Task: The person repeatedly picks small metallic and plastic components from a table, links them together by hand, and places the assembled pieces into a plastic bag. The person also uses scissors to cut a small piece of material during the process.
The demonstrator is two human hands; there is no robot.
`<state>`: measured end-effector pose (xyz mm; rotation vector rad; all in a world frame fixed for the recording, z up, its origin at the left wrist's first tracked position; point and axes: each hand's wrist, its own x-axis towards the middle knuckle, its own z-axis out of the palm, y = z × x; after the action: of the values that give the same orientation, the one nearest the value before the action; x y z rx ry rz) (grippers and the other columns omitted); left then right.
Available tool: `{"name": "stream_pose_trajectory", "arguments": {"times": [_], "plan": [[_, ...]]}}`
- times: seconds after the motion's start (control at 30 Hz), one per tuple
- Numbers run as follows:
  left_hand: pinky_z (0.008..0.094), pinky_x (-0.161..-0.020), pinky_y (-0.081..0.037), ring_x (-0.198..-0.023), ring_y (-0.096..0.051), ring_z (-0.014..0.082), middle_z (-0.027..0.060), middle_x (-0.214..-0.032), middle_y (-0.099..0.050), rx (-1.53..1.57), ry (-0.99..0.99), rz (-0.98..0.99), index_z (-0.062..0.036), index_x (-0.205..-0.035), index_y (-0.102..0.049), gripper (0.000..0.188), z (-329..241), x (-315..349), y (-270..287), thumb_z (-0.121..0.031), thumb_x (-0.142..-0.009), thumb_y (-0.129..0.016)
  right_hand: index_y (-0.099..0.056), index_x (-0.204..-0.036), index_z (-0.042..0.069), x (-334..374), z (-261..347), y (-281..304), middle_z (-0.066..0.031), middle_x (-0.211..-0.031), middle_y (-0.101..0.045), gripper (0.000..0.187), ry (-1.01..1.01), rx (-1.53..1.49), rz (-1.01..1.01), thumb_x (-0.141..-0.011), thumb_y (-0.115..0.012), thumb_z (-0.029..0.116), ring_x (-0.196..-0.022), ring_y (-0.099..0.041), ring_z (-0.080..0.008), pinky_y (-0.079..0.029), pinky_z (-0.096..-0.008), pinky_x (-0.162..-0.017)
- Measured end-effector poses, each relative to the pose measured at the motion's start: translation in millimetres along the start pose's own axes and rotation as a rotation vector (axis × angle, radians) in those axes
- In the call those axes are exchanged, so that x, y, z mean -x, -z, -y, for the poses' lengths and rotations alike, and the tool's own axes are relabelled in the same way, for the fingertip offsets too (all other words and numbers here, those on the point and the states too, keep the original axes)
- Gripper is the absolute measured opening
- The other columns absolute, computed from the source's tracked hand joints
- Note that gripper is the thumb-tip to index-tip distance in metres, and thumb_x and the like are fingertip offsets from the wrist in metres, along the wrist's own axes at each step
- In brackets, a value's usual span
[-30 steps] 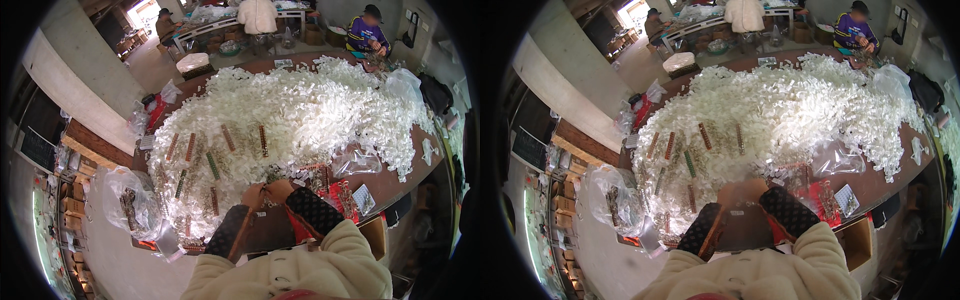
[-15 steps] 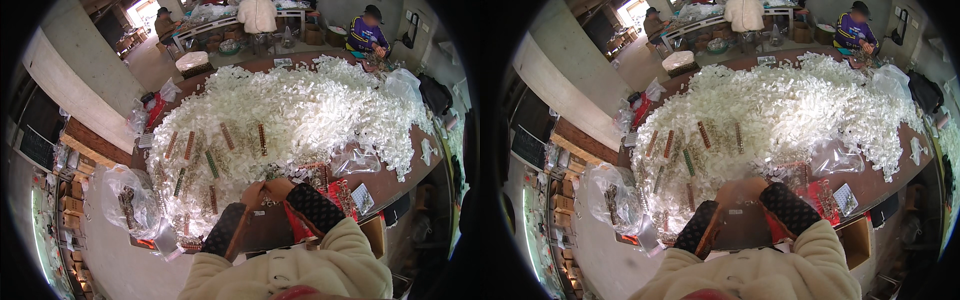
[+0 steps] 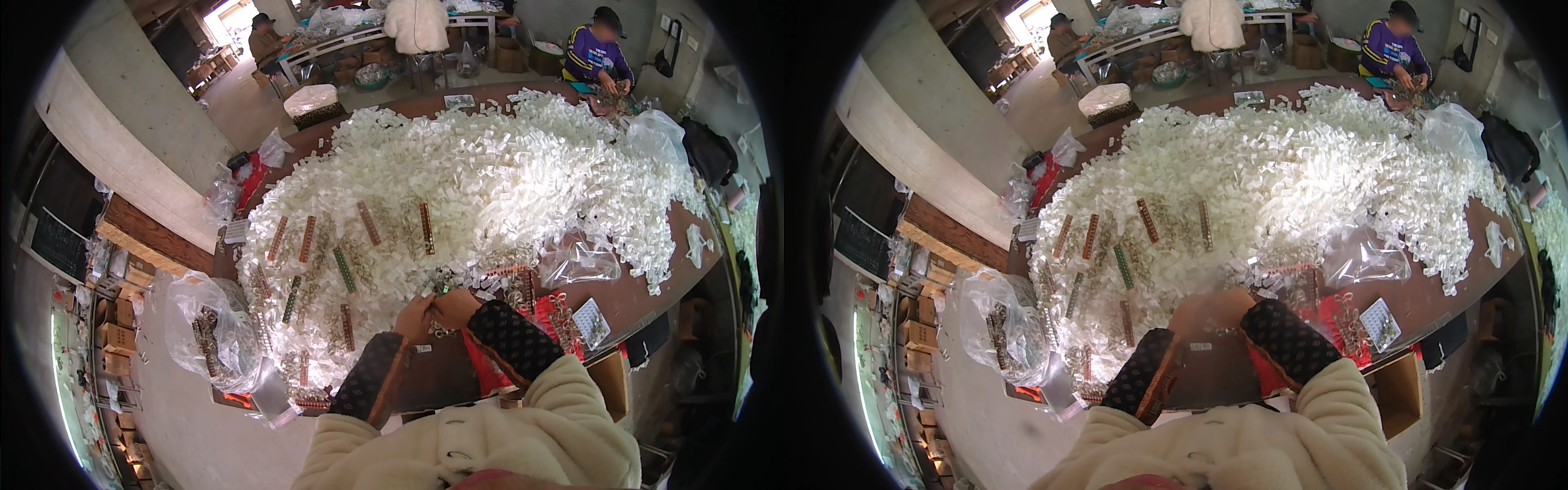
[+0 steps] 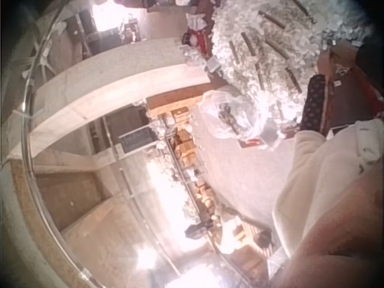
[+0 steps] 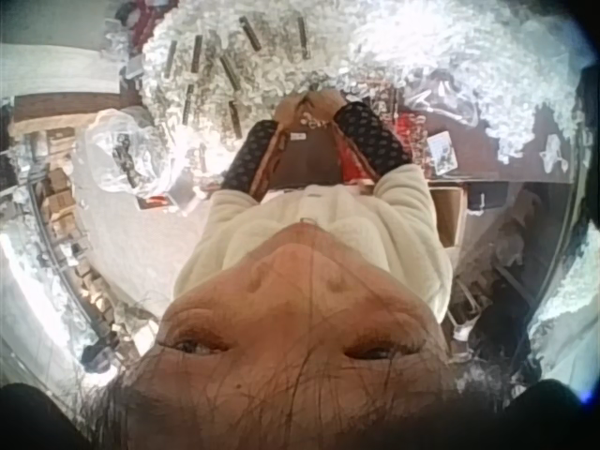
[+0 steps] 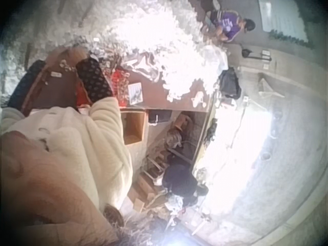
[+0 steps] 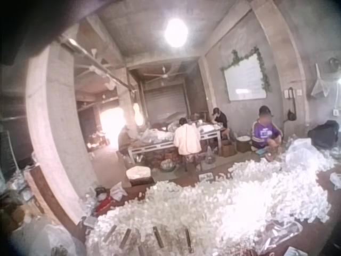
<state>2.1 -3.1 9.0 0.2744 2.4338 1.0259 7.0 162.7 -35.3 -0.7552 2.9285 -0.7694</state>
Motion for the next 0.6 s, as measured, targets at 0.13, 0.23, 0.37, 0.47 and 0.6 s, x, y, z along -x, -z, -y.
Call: {"name": "stream_pose_trajectory", "arguments": {"times": [0.13, 0.23, 0.37, 0.47, 0.6], "plan": [[0.0441, -0.083, -0.047, -0.098, -0.056, 0.0410, 0.0220, -0.104, -0.057, -0.064, -0.383, -0.107, -0.0014, -0.127, -0.054, 0.041, 46, -26, -20, -0.009, -0.087, -0.051, -0.063, -0.070, 0.005, 0, -2, -14, -0.0171, -0.061, -0.062, 0.031, -0.042, -0.006, -0.026, -0.086, -0.050, 0.027, -0.057, -0.062, -0.0389, -0.050, -0.0507, -0.056], [0.0446, -0.084, -0.047, -0.098, -0.056, 0.0415, 0.0232, -0.105, -0.056, -0.140, -0.483, -0.150, -0.0008, -0.127, -0.053, 0.043, 74, -41, -37, -0.008, -0.085, -0.051, -0.063, -0.070, 0.005, -1, 7, -8, -0.0169, -0.061, -0.061, 0.030, -0.077, -0.026, -0.009, -0.087, -0.049, 0.027, -0.057, -0.062, -0.0393, -0.049, -0.0514, -0.055], [0.0454, -0.087, -0.046, -0.101, -0.055, 0.0426, 0.0248, -0.109, -0.056, -0.040, -0.110, -0.045, 0.0005, -0.128, -0.052, 0.046, 83, -51, -42, -0.007, -0.083, -0.050, -0.063, -0.075, 0.006, -2, 18, 16, -0.0172, -0.065, -0.063, 0.028, -0.144, -0.007, 0.071, -0.088, -0.049, 0.027, -0.062, -0.063, -0.0396, -0.049, -0.0513, -0.059], [0.0464, -0.089, -0.045, -0.102, -0.055, 0.0432, 0.0255, -0.112, -0.056, -0.077, -0.359, -0.100, 0.0015, -0.129, -0.050, 0.049, 81, -46, -33, -0.007, -0.081, -0.052, -0.063, -0.082, 0.006, -3, 23, 28, -0.0174, -0.071, -0.065, 0.027, -0.120, -0.122, 0.129, -0.089, -0.050, 0.027, -0.068, -0.064, -0.0398, -0.050, -0.0507, -0.062], [0.0463, -0.090, -0.045, -0.103, -0.056, 0.0426, 0.0257, -0.111, -0.058, 0.037, -0.467, -0.135, 0.0021, -0.125, -0.052, 0.047, 78, -37, -27, -0.007, -0.079, -0.054, -0.063, -0.089, 0.006, -6, 27, 31, -0.0171, -0.078, -0.066, 0.025, -0.093, -0.133, 0.148, -0.089, -0.051, 0.027, -0.074, -0.064, -0.0397, -0.050, -0.0501, -0.065]]}}
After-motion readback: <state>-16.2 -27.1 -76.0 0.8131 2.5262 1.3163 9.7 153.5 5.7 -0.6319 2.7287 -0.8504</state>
